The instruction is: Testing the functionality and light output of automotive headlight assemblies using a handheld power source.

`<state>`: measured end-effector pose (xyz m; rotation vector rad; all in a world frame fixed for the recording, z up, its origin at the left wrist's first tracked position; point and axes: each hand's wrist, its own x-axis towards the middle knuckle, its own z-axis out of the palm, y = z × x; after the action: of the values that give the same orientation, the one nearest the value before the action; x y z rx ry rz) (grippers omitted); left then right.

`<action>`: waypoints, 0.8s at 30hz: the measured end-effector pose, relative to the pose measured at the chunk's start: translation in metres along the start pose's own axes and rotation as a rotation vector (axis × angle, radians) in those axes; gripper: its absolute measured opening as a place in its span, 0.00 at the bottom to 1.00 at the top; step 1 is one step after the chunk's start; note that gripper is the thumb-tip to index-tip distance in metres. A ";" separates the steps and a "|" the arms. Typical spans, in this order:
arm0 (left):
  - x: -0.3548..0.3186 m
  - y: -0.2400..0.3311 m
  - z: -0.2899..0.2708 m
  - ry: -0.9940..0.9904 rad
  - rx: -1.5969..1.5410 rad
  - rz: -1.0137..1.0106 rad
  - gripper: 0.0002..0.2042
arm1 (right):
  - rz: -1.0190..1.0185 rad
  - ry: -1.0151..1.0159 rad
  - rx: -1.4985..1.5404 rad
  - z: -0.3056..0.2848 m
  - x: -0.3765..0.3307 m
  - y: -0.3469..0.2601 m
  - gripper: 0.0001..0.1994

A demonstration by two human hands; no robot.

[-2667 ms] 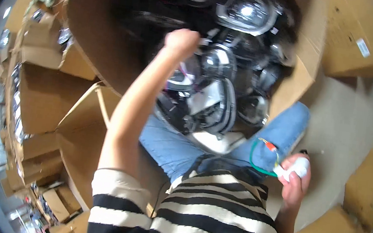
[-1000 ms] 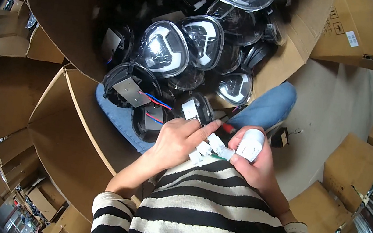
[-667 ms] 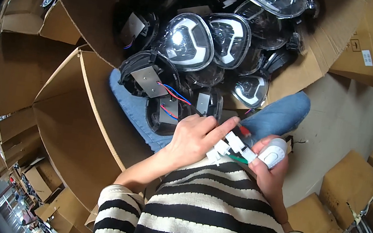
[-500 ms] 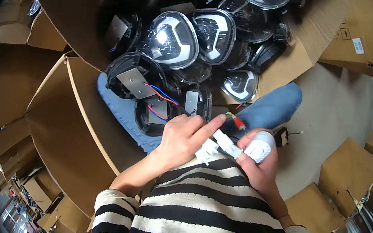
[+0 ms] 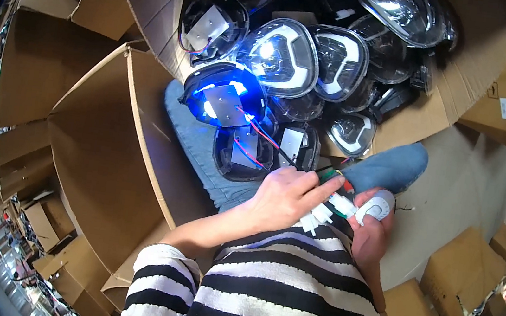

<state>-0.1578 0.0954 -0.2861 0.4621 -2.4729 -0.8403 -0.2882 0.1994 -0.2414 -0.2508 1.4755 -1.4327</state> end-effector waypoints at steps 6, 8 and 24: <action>-0.002 0.002 -0.002 0.010 -0.013 -0.037 0.21 | -0.047 0.062 -0.119 -0.001 0.004 0.008 0.13; 0.000 0.005 0.000 0.022 -0.021 -0.060 0.20 | -0.073 0.042 -0.130 -0.006 0.006 0.017 0.14; 0.002 0.035 -0.099 0.551 -1.350 -0.454 0.16 | -0.400 0.001 0.225 -0.050 0.011 -0.039 0.16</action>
<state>-0.1114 0.0740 -0.1944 0.5875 -0.9193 -1.9437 -0.3490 0.2119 -0.2254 -0.4210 1.2963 -1.9032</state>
